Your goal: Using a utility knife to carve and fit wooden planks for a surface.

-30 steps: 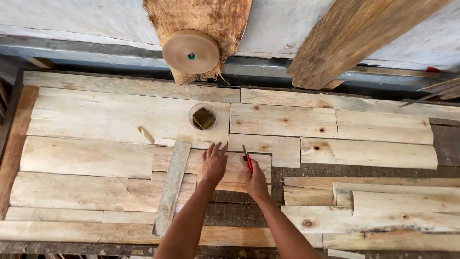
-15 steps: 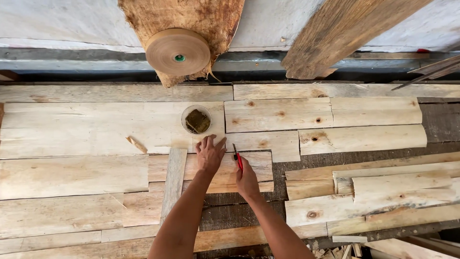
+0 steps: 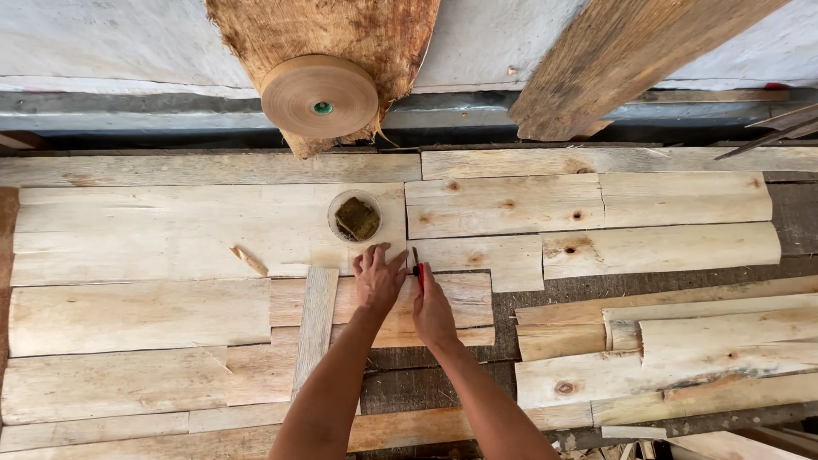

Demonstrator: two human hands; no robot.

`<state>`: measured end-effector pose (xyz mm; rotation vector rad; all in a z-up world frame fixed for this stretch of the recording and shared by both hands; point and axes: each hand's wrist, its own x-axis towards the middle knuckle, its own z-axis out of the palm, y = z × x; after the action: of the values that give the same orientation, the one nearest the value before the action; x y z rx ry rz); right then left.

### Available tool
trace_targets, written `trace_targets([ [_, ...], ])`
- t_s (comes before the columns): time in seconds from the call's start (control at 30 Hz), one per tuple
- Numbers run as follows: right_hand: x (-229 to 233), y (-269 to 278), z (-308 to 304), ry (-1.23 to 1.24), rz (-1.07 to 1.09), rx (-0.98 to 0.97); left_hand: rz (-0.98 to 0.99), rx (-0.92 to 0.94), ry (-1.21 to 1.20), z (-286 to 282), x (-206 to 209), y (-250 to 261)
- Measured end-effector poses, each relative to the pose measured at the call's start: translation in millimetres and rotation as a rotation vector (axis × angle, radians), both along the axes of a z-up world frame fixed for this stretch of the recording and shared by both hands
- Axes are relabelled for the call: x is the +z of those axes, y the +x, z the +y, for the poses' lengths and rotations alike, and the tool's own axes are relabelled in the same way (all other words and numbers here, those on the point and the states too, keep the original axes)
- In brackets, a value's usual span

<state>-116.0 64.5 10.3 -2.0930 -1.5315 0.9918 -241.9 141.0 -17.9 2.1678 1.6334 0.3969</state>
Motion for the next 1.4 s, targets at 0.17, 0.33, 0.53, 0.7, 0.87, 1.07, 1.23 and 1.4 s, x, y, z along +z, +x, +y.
trace_targets([
  [0.17,3.7,-5.4,8.1,-0.012,-0.022,0.034,-0.035,0.036,0.039,-1.6,-13.2,-0.7],
  [0.33,13.3,-11.4,14.5,-0.113,0.011,-0.001,-0.037,0.035,0.032,-0.3,-12.9,-0.6],
  [0.53,6.0,-11.4,14.1,-0.054,-0.014,0.021,-0.051,0.037,0.023,-0.6,-11.7,-1.8],
  [0.7,6.4,-13.2,14.7,-0.075,-0.023,0.012,-0.048,0.041,0.008,0.3,-12.5,-1.0],
  [0.87,-13.2,-11.3,9.9,0.017,-0.020,0.020,-0.045,0.034,0.028,-1.0,-17.4,-1.1],
  [1.07,-4.6,-15.1,13.3,-0.034,-0.026,0.009,-0.061,0.032,0.044,-1.6,-15.9,-1.7],
  [1.23,-0.2,-16.4,12.8,-0.012,-0.062,0.039,-0.044,0.008,0.042,-0.1,-7.0,-2.2],
  [1.4,14.0,-20.5,17.4,-0.103,-0.057,0.019,0.046,-0.027,-0.060,3.1,-13.6,-2.2],
])
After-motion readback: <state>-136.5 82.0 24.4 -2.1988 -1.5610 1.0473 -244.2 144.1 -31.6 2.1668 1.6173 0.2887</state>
